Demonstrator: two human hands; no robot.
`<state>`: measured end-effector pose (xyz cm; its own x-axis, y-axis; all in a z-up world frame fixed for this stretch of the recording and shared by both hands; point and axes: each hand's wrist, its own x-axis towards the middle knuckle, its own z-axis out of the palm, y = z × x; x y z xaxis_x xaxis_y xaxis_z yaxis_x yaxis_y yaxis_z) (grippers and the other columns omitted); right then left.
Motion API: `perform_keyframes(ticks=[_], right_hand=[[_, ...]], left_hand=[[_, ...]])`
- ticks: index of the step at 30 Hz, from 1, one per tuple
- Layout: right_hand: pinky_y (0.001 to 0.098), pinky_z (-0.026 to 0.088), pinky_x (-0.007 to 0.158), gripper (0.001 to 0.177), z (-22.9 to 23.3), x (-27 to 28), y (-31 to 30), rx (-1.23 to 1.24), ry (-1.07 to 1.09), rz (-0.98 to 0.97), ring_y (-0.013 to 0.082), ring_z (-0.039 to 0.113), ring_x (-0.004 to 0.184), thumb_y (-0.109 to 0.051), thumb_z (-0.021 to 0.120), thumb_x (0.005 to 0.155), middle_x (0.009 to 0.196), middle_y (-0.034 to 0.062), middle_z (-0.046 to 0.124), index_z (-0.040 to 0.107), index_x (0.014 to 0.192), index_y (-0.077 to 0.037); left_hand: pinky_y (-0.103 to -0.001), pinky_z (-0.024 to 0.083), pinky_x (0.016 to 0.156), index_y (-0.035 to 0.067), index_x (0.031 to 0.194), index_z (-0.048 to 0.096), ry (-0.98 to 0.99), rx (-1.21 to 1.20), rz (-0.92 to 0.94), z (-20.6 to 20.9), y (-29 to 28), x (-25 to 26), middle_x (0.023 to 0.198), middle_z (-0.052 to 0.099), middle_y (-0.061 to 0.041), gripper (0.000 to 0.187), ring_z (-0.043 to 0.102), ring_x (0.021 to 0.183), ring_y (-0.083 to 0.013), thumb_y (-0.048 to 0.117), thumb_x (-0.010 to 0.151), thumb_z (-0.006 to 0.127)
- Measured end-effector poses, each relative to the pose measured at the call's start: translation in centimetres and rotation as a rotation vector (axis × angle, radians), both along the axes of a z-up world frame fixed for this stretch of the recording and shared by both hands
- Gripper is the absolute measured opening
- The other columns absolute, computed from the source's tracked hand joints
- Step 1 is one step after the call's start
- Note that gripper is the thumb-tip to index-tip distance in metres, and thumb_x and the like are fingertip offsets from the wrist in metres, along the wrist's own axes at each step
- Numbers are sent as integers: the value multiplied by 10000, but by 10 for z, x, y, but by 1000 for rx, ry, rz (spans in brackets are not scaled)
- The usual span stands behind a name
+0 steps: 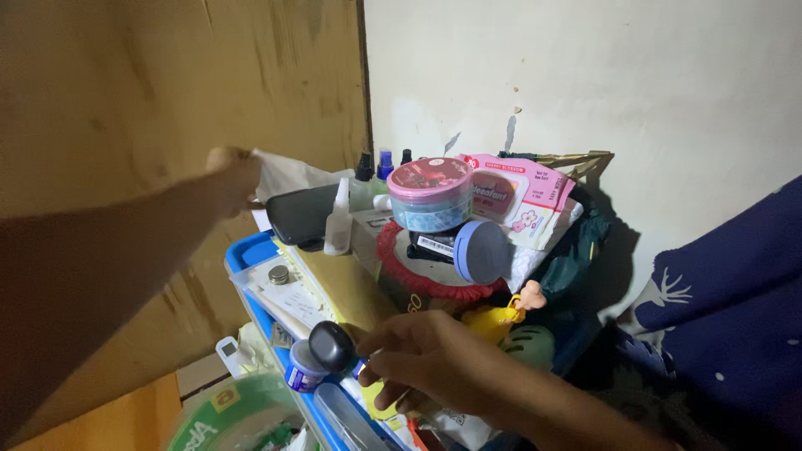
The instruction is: The person organizes small items on a wooden desk. They place a white adapter into a green box, then retrieve a pink sachet and a yellow cap from a plastic bin and put them in the box. They then wipe several bottles with a tissue and place them on the desk.
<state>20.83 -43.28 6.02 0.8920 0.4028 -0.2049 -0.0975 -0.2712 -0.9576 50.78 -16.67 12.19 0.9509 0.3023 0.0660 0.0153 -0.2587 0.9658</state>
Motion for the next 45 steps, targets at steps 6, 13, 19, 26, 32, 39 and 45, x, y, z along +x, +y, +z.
perform_keyframes(ticks=[6,13,19,26,32,39,45], right_hand=[[277,585,635,333,4,1,1,-39,60,-30,150,739,788,-187,650,947,1008,93,773,650,1233,-18],[338,610,717,294,17,-5,12,309,-106,-130,206,741,830,-174,606,958,1020,127,747,674,1202,-25],[428,596,816,280,42,-13,31,744,-62,-108,205,735,952,-288,588,939,1060,70,726,649,1130,-93],[402,571,758,287,13,-43,62,732,233,-283,240,699,817,-303,635,971,933,102,719,658,1090,-42],[409,571,762,269,-34,-101,41,-32,-464,-570,292,754,835,-167,576,937,950,144,779,710,1119,-21],[364,550,991,496,-134,-175,21,-372,-1092,0,302,737,1149,47,476,789,1217,170,751,689,1229,-33],[392,529,1039,584,-203,-193,13,-93,-1226,273,280,682,1214,-13,776,815,1237,136,680,454,1289,-122]], left_hand=[[-399,616,659,85,1230,618,-271,60,87,45,-10,-11,1087,703,-129,273,747,855,-250,239,1011,563],[-398,592,771,40,1102,710,-868,374,-22,67,1,-80,983,763,-166,190,768,896,-237,198,1014,651],[-422,575,760,76,1077,726,-1019,606,-208,8,-22,-227,982,752,-182,197,739,907,-363,104,882,722],[-344,584,877,20,1147,724,-468,360,-779,-29,-36,-380,1048,801,-165,377,765,963,-196,307,909,669],[-329,586,811,29,1126,726,-225,221,-483,-62,14,-465,996,795,-100,408,748,918,-171,358,903,635],[-312,579,814,14,1140,747,-108,-106,-337,-96,45,-520,990,811,-86,399,733,917,-135,326,936,605],[-325,586,809,-4,1112,744,-81,-113,-346,-104,59,-544,966,803,-85,393,721,906,-146,318,949,590]])
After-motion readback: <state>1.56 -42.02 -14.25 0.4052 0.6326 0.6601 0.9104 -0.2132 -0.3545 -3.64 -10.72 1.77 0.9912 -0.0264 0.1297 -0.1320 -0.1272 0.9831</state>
